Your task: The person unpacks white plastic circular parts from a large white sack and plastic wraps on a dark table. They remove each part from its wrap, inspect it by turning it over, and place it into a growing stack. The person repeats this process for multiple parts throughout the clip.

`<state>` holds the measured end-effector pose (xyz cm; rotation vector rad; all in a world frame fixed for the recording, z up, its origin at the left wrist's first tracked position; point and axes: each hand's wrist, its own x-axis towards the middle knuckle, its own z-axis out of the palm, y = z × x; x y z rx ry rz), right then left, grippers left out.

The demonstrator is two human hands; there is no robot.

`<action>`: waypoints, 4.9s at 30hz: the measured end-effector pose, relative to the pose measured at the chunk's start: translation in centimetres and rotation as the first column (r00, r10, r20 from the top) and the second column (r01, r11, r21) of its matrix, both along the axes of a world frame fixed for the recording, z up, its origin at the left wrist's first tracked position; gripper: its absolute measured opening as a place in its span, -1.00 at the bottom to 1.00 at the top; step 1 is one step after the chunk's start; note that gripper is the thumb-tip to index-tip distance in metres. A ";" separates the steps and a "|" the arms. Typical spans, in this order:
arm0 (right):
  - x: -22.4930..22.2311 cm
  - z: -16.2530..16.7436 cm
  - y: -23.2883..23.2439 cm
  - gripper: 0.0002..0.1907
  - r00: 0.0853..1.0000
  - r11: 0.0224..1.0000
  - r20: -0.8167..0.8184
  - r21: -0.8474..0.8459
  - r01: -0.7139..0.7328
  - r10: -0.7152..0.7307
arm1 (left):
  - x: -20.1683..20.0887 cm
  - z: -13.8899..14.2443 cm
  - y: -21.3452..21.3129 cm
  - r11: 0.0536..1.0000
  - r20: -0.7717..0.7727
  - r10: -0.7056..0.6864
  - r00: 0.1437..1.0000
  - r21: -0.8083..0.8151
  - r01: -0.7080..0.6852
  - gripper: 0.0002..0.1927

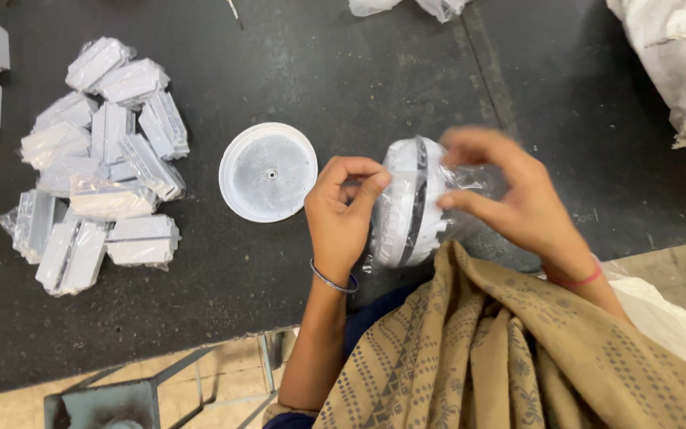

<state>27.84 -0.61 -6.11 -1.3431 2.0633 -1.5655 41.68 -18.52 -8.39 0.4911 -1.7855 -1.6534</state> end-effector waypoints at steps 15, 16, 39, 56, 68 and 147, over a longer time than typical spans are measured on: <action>-0.1 -1.1 2.6 -0.90 0.975 0.977 -0.109 0.061 0.202 -0.195 | -2.1 -4.5 1.6 0.961 -0.152 -0.100 0.983 0.243 0.135 -0.84; -0.1 -1.4 2.6 -0.85 0.994 0.983 -0.025 0.152 0.107 -0.104 | -2.5 -4.6 1.9 0.972 -0.145 -0.115 0.983 0.190 0.142 -0.85; -2.9 -12.7 -0.4 -0.25 0.888 0.906 0.411 0.424 0.014 -0.206 | 3.1 -16.6 -2.5 0.976 0.393 0.217 0.893 -0.086 -0.199 -0.72; -5.3 -14.8 2.4 -0.37 0.640 0.960 0.718 0.242 0.137 -0.273 | 6.2 -14.8 -3.8 0.751 0.230 0.600 0.766 -0.491 -0.442 -0.83; -7.4 -15.1 0.7 -0.39 0.652 0.957 0.703 0.176 0.229 -0.285 | 13.6 -13.2 -8.6 0.728 -0.722 0.215 0.658 0.568 0.385 -0.74; 0.2 -8.2 -0.2 -0.50 0.774 0.975 0.598 0.063 0.212 -0.207 | 2.9 -10.7 -1.6 0.599 -0.272 -0.076 0.959 0.757 0.262 -0.40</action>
